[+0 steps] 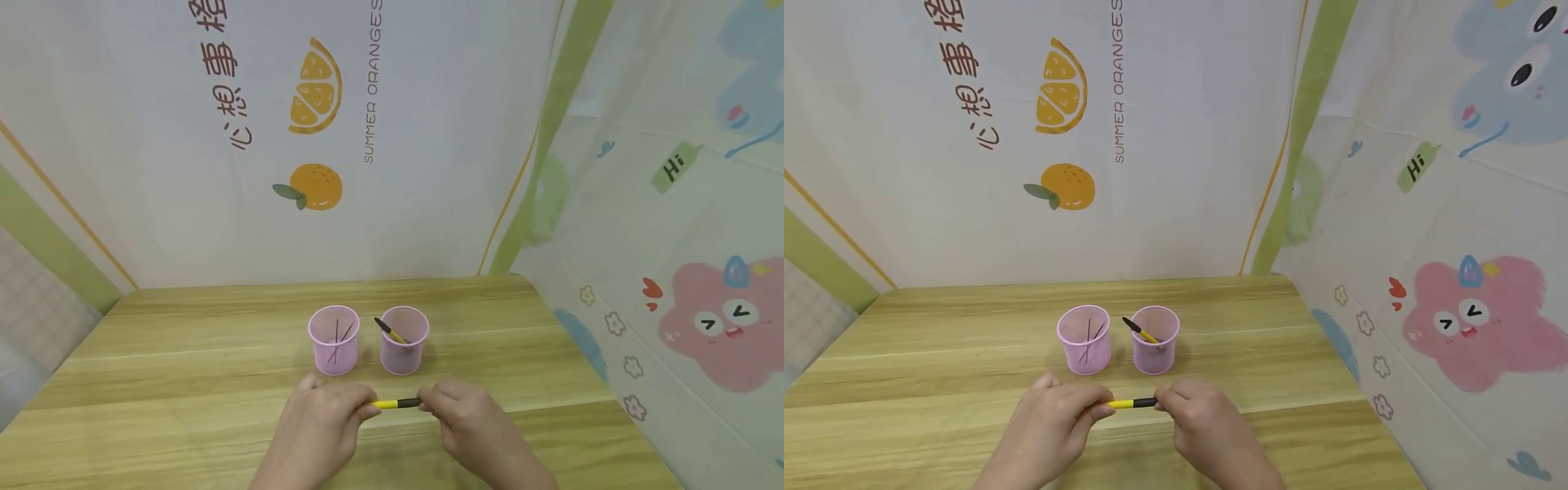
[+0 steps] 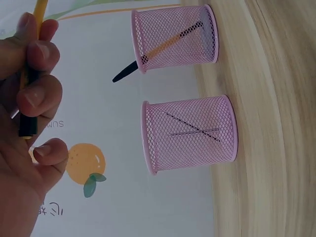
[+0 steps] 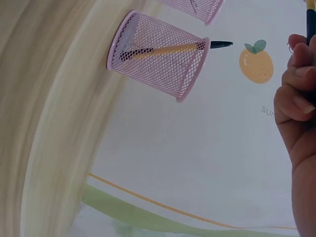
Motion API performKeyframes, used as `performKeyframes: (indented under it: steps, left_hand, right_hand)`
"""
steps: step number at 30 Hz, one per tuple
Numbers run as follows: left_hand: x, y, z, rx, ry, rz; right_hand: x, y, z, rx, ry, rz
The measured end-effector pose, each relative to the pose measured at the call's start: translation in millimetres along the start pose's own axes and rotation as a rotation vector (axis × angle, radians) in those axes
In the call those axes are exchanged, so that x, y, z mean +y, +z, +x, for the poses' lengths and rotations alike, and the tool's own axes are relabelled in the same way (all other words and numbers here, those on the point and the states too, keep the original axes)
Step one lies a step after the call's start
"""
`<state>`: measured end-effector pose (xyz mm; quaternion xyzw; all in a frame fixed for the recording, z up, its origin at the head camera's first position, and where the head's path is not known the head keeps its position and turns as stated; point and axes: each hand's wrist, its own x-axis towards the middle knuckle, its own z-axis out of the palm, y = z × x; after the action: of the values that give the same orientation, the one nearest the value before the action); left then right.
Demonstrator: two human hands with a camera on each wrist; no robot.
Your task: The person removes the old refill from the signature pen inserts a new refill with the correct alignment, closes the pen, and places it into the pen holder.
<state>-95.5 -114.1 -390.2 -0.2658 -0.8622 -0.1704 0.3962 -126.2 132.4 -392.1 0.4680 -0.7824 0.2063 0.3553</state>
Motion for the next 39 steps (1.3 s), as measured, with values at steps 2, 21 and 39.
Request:
performKeyframes:
  steps: [2,21,39]
  left_hand:
    - [0.6,-1.2,-0.1,-0.018,-0.017,0.001]
    - [1.2,-2.8,-0.7,-0.006,-0.037,0.045]
    - [-0.1,-1.7,2.1,0.037,-0.008,-0.012]
  right_hand:
    - [-0.2,-0.1,0.3,0.008,-0.017,-0.021]
    - [-5.5,-7.4,-3.9,-0.157,0.38,0.213]
    - [-1.4,-6.9,-1.7,-0.02,0.261,0.285]
